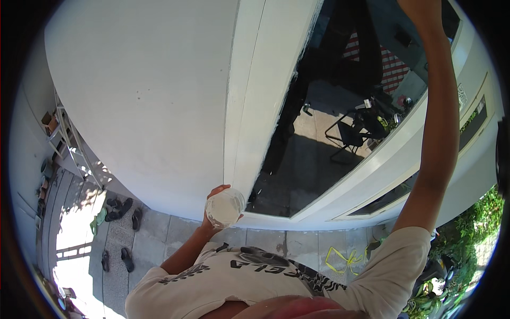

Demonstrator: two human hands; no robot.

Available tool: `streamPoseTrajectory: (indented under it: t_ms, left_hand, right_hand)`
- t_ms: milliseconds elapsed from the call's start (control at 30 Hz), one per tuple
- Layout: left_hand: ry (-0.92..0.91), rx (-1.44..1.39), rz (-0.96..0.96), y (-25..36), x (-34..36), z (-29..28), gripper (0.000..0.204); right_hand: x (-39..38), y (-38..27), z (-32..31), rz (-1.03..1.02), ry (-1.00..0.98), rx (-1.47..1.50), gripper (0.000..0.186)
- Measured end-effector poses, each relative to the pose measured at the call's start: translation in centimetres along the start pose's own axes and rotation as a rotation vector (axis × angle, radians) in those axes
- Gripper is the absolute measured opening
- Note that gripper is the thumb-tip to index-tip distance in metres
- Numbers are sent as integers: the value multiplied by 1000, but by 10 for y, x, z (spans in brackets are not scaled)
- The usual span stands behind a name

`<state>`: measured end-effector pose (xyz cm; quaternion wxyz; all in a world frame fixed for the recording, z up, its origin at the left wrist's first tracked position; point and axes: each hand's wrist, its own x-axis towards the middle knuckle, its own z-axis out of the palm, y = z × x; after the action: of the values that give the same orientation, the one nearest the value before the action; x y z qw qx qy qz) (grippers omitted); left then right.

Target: The person paints a doorframe using a paintbrush and a container of paint, repeatedly dipping the brush into the paint container and applying paint along the frame.

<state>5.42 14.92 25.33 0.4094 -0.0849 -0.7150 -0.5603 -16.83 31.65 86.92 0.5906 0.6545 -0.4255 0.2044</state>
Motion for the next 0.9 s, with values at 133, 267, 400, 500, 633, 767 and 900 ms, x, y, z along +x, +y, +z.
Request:
streamPoseTrajectory:
  t_ms: [133,267,400,500,633,767,900]
  left_hand:
    - [-2,13,-12,9,-2,-7,112]
    - [10,48,-59,11,-23,-18,113]
    - [10,124,-49,15,-31,-25,112]
    - [64,154,-44,20,-37,-30,106]
    - [35,233,-71,24,-37,-41,105]
    - [4,127,-43,18,-33,-48,104]
    - [-44,74,-126,23,-52,-74,105]
  right_hand:
    - [-79,-54,15,104,-29,-104,13]
    - [-171,-87,40,103,-40,119,20]
    - [-240,-156,51,154,-131,228,28]
    - [-294,-206,65,229,-180,260,29]
    - [-367,-273,76,353,-246,307,30]
    - [-424,-341,71,676,-341,451,25]
    - [-427,-424,55,1349,-187,437,11]
